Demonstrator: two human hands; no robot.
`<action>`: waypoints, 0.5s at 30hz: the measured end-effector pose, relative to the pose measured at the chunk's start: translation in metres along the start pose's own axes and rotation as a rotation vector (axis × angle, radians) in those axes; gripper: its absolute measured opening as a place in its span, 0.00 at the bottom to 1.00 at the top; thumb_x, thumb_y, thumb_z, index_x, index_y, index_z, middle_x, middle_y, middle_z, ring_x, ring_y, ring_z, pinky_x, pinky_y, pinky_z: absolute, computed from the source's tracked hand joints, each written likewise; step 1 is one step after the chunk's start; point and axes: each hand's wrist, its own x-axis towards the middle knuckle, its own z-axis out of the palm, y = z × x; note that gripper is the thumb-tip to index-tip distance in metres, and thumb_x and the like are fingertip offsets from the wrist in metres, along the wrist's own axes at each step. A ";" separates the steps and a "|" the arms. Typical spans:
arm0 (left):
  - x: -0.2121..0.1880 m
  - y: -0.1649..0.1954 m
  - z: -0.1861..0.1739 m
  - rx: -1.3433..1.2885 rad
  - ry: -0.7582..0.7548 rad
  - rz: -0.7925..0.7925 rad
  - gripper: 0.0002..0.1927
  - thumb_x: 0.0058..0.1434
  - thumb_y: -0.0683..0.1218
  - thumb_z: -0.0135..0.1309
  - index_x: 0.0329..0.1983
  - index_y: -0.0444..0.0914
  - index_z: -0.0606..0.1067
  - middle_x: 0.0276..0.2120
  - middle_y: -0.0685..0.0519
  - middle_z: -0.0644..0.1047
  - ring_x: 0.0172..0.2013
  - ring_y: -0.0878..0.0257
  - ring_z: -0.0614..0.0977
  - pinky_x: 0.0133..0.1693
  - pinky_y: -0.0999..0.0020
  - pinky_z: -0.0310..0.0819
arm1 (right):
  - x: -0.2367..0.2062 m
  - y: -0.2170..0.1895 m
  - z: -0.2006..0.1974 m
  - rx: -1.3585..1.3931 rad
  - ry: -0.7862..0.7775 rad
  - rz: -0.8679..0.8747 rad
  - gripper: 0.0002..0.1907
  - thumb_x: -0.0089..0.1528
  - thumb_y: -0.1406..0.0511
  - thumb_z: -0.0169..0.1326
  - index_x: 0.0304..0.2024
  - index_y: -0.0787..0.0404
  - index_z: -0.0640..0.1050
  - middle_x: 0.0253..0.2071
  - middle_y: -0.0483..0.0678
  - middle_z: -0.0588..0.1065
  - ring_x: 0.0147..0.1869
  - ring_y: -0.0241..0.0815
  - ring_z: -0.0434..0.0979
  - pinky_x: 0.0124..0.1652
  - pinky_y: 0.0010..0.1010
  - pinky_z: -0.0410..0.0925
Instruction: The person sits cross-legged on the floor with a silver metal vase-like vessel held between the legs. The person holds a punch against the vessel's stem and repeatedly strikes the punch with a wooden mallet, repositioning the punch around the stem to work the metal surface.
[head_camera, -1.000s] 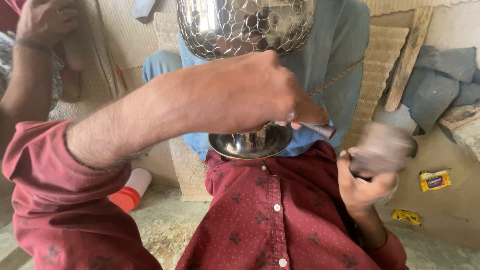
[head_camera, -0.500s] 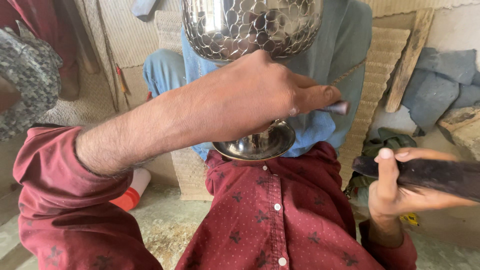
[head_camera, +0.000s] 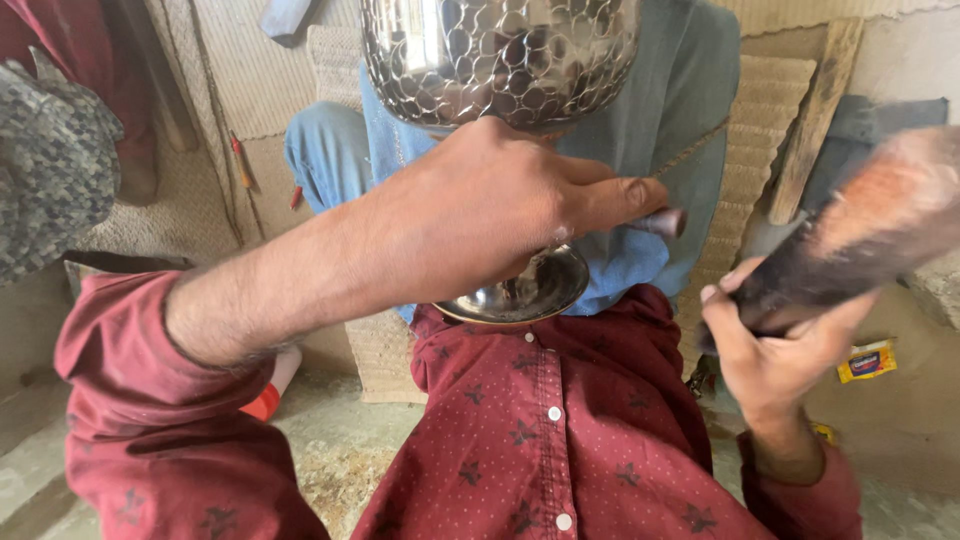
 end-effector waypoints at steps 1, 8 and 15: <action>-0.004 0.002 0.002 0.008 0.026 -0.020 0.31 0.55 0.35 0.55 0.65 0.40 0.73 0.50 0.51 0.83 0.39 0.51 0.86 0.35 0.58 0.81 | 0.010 0.001 -0.008 -0.239 -0.057 -0.192 0.51 0.60 0.77 0.65 0.79 0.58 0.53 0.46 0.61 0.74 0.44 0.52 0.77 0.45 0.37 0.71; -0.023 0.012 0.021 0.051 0.333 -0.207 0.26 0.65 0.34 0.54 0.66 0.39 0.68 0.48 0.56 0.82 0.43 0.61 0.86 0.38 0.67 0.82 | 0.059 -0.022 -0.037 -0.139 -0.161 -0.124 0.44 0.65 0.76 0.64 0.76 0.63 0.54 0.43 0.53 0.76 0.41 0.44 0.78 0.44 0.31 0.72; -0.033 0.018 0.033 0.002 0.473 -0.318 0.25 0.65 0.37 0.61 0.63 0.40 0.69 0.42 0.54 0.81 0.39 0.58 0.85 0.34 0.63 0.79 | 0.117 -0.058 -0.050 -0.467 -0.399 -0.260 0.40 0.59 0.79 0.64 0.70 0.68 0.61 0.42 0.59 0.76 0.39 0.49 0.77 0.42 0.35 0.71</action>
